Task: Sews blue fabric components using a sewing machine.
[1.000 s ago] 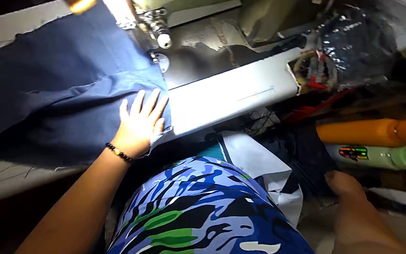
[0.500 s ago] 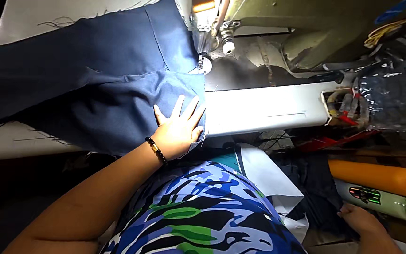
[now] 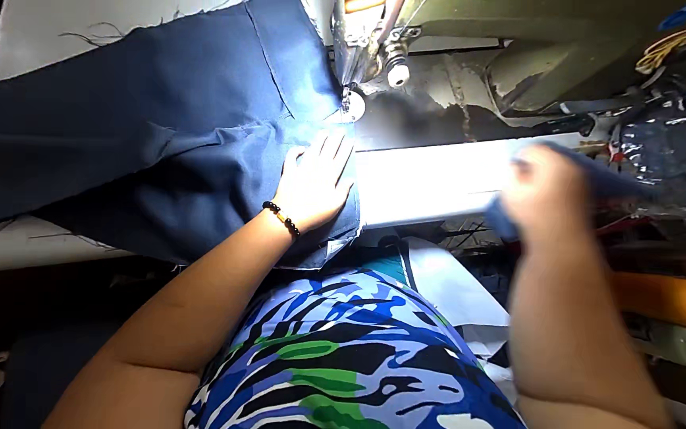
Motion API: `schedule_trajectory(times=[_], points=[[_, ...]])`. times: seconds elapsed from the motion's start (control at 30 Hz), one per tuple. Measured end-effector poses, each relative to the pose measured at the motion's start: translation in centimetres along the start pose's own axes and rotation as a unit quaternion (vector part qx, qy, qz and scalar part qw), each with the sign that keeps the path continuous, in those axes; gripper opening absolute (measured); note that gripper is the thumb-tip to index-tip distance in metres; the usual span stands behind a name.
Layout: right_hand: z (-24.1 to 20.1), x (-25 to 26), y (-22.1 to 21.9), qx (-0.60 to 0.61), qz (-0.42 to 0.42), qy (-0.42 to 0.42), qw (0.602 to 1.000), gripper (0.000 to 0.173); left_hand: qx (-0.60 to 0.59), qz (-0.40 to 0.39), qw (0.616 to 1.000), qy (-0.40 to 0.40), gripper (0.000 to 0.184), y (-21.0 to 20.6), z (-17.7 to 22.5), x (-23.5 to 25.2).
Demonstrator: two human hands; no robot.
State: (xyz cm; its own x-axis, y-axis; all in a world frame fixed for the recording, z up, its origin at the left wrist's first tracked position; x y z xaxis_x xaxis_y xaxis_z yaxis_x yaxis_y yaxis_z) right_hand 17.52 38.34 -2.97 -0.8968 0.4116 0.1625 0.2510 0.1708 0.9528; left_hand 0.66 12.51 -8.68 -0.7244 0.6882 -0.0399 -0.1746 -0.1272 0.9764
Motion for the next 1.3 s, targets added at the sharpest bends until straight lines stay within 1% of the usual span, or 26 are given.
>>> schedule_trajectory(times=[0.07, 0.1, 0.17, 0.23, 0.3, 0.33, 0.43, 0.5, 0.6, 0.63, 0.7, 0.73, 0.77, 0.8, 0.83, 0.87, 0.9, 0.93, 0.97, 1.0, 1.03, 1.07, 1.1, 1.17, 1.23, 1.3], points=[[-7.2, 2.8, -4.4, -0.023, -0.033, 0.072, 0.997, 0.025, -0.007, -0.011, 1.000, 0.010, 0.066, 0.0, 0.1, -0.4], [-9.6, 3.4, -5.9, -0.024, -0.038, 0.094, 0.995, 0.024, -0.006, -0.020, 1.000, 0.010, 0.067, 0.1, 0.1, -0.6], [-12.1, 3.7, -7.3, 0.027, -0.026, 0.134, 0.990, 0.029, -0.003, -0.025, 1.000, 0.008, 0.069, 0.1, 0.0, -0.8], [-12.1, 3.1, -7.1, 0.092, -0.027, 0.175, 0.980, 0.038, -0.008, -0.037, 0.999, 0.010, 0.070, 0.3, 0.0, -0.8], [-10.5, 2.1, -6.2, 0.126, -0.030, 0.190, 0.973, 0.044, -0.002, -0.052, 0.999, 0.010, 0.069, 1.1, 0.2, -0.5], [-9.2, 1.4, -6.0, 0.123, -0.021, 0.196, 0.973, 0.047, 0.004, -0.042, 0.999, 0.002, 0.067, 1.6, 0.3, -0.1], [-5.2, -0.8, -6.8, 0.115, 0.031, 0.230, 0.966, 0.043, 0.010, 0.014, 0.999, -0.042, 0.061, 1.7, 0.3, 1.4], [-4.1, -1.9, -7.1, 0.135, 0.051, 0.251, 0.957, 0.037, 0.002, 0.026, 0.998, -0.063, 0.063, 0.8, 0.2, 2.2], [-3.7, -2.2, -7.0, 0.200, 0.093, 0.265, 0.939, 0.022, -0.016, 0.026, 0.997, -0.077, 0.066, 0.3, 0.0, 2.3], [-3.8, -2.1, -6.7, 0.214, 0.102, 0.261, 0.936, 0.021, -0.033, 0.034, 0.995, -0.084, 0.066, 0.3, -0.1, 2.2], [-5.9, -2.3, -5.4, 0.217, 0.096, 0.278, 0.931, 0.028, -0.110, 0.070, 0.987, -0.093, 0.058, 0.5, -0.7, 1.9], [-8.0, -2.7, -4.4, 0.222, 0.064, 0.312, 0.922, 0.032, -0.171, 0.089, 0.978, -0.082, 0.052, 0.8, -1.1, 1.8], [-10.6, -3.5, -3.4, 0.247, 0.011, 0.366, 0.897, 0.033, -0.244, 0.100, 0.963, -0.061, 0.047, 1.4, -1.5, 1.6], [-13.3, -4.4, -2.8, 0.296, -0.062, 0.433, 0.849, 0.029, -0.322, 0.103, 0.940, -0.035, 0.044, 1.8, -1.9, 1.5], [-15.9, -4.8, -2.5, 0.365, -0.140, 0.489, 0.780, 0.028, -0.401, 0.111, 0.909, -0.014, 0.041, 2.1, -2.3, 1.4], [-17.9, -4.4, -2.7, 0.428, -0.185, 0.514, 0.720, 0.030, -0.480, 0.115, 0.870, -0.002, 0.040, 2.2, -2.8, 1.4], [-19.0, -3.3, -3.3, 0.451, -0.184, 0.507, 0.711, 0.031, -0.556, 0.107, 0.824, 0.007, 0.040, 2.2, -3.3, 1.4], [-19.2, -1.4, -4.3, 0.435, -0.154, 0.480, 0.746, 0.033, -0.610, 0.091, 0.787, 0.008, 0.040, 2.1, -3.7, 1.4], [-18.9, 0.8, -5.5, 0.397, -0.128, 0.431, 0.800, 0.035, -0.633, 0.075, 0.770, -0.006, 0.036, 2.1, -4.2, 1.5], [-18.2, 2.7, -6.9, 0.367, -0.084, 0.375, 0.847, 0.033, -0.627, 0.066, 0.776, -0.028, 0.027, 2.4, -4.4, 1.5], [-17.6, 4.2, -8.1, 0.330, -0.057, 0.316, 0.888, 0.031, -0.596, 0.056, 0.800, -0.037, 0.019, 2.8, -4.6, 1.6], [-17.2, 5.2, -8.8, 0.314, -0.051, 0.269, 0.909, 0.034, -0.532, 0.049, 0.844, -0.044, 0.022, 3.2, -5.0, 1.9], [-17.1, 5.5, -9.3, 0.318, -0.034, 0.244, 0.915, 0.035, -0.457, 0.050, 0.886, -0.057, 0.027, 3.7, -5.3, 2.3], [-16.9, 5.3, -9.9, 0.363, -0.004, 0.223, 0.905, 0.039, -0.315, 0.051, 0.945, -0.071, 0.015, 4.7, -5.5, 3.0], [-16.4, 5.0, -9.8, 0.396, -0.021, 0.208, 0.894, 0.039, -0.231, 0.049, 0.969, -0.071, 0.013, 5.8, -5.2, 4.1], [-15.6, 3.4, -9.2, 0.392, -0.038, 0.250, 0.885, 0.037, -0.198, 0.046, 0.976, -0.075, 0.019, 6.0, -5.1, 5.1]])
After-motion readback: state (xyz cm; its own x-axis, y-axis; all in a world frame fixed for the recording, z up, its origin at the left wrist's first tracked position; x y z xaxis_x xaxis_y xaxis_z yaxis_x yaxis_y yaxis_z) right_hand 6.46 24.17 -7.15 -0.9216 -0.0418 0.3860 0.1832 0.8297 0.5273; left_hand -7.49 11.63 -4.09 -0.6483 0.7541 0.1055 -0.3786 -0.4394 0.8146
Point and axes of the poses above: each hand's wrist, its own x-axis towards the middle knuckle, its own y-axis out of the back of the hand, z = x × y, the point moved 4 cm from there along x, towards the middle knuckle, and after that the axes turned 10 degrees about y, right-handed, at the moved point
